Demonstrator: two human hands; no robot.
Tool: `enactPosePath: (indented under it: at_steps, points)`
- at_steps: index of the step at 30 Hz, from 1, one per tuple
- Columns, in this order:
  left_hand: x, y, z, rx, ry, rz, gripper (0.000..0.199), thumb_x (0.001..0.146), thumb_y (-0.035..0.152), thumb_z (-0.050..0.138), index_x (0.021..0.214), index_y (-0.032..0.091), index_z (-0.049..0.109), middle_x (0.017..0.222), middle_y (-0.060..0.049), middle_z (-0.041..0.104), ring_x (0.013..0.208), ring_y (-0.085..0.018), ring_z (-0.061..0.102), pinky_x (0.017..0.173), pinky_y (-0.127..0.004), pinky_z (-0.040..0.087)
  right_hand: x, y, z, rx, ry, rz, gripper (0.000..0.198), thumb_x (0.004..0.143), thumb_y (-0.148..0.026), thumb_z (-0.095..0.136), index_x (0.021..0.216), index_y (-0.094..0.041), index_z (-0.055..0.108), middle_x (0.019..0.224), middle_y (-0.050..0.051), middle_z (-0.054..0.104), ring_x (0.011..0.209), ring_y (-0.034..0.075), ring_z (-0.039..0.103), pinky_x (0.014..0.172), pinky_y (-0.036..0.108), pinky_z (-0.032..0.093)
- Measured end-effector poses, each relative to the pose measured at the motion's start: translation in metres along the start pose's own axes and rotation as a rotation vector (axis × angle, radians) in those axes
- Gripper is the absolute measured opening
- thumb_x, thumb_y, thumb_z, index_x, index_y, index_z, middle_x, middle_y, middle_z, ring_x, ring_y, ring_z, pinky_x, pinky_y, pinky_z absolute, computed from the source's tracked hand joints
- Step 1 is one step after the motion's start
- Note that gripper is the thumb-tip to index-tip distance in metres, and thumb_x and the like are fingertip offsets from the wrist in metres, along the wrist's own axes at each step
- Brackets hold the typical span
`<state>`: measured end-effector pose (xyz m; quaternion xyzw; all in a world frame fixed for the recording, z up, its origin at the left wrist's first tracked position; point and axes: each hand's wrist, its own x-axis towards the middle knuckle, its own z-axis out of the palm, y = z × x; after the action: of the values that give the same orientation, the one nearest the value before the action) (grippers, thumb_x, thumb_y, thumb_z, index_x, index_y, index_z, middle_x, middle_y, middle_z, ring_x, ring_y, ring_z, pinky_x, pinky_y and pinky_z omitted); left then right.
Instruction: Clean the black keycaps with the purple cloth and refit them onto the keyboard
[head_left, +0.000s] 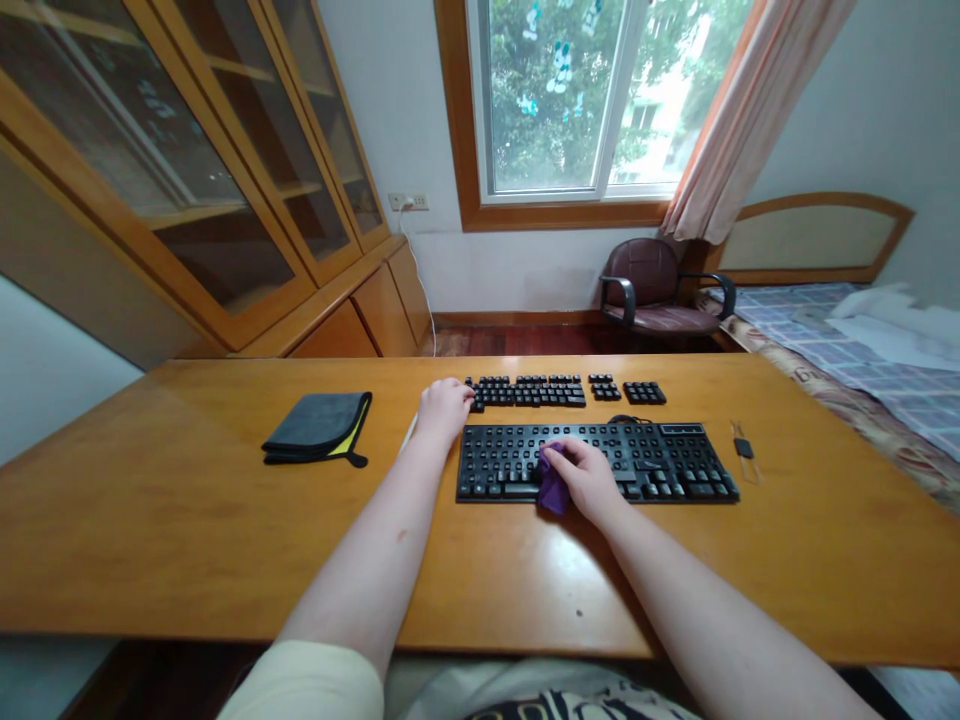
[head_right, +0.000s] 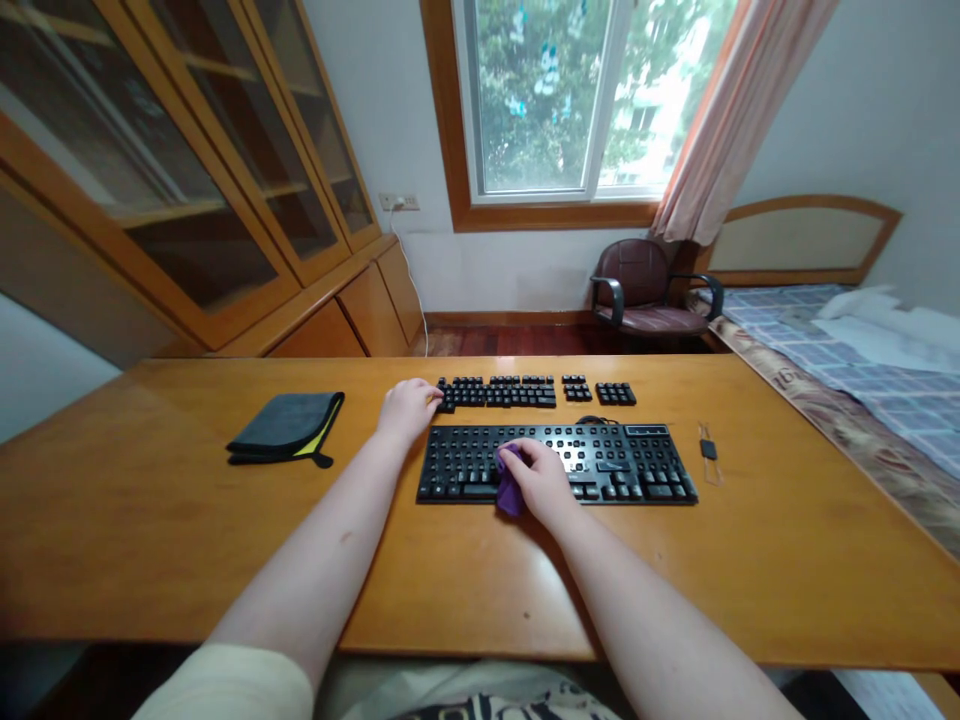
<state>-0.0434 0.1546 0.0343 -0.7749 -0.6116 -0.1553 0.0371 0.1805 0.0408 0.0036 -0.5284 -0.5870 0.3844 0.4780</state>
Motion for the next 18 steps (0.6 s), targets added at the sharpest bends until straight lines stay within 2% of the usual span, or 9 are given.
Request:
enactPosePath:
  at_steps: [5,15,18]
  points:
    - [0.004,0.002,0.017,0.021,-0.040,0.101,0.023,0.082,0.031,0.050,0.090,0.025,0.071,0.098,-0.005,0.066,0.093,-0.023,0.055,0.083,-0.035,0.040,0.000,-0.002,0.000,-0.012,-0.006,0.006,0.023,0.080,-0.037,0.056,0.085,-0.018,0.067,0.084,0.006,0.069,0.080,0.020,0.061,0.075,0.032,0.046]
    - [0.014,0.008,0.027,0.018,-0.148,0.101,0.017,0.074,0.026,0.057,0.079,0.024,0.073,0.091,-0.007,0.069,0.093,-0.026,0.056,0.084,-0.036,0.041,0.000,-0.003,-0.001,-0.032,-0.015,0.012,0.023,0.080,-0.036,0.056,0.085,-0.017,0.067,0.085,0.007,0.069,0.081,0.021,0.062,0.075,0.033,0.046]
    - [0.013,0.008,0.029,0.008,-0.172,0.098,0.018,0.074,0.024,0.056,0.081,0.024,0.073,0.089,-0.007,0.070,0.090,-0.026,0.059,0.082,-0.036,0.043,-0.001,-0.002,-0.001,-0.037,-0.013,0.009,0.022,0.080,-0.036,0.056,0.085,-0.018,0.067,0.084,0.007,0.069,0.080,0.021,0.062,0.075,0.032,0.046]
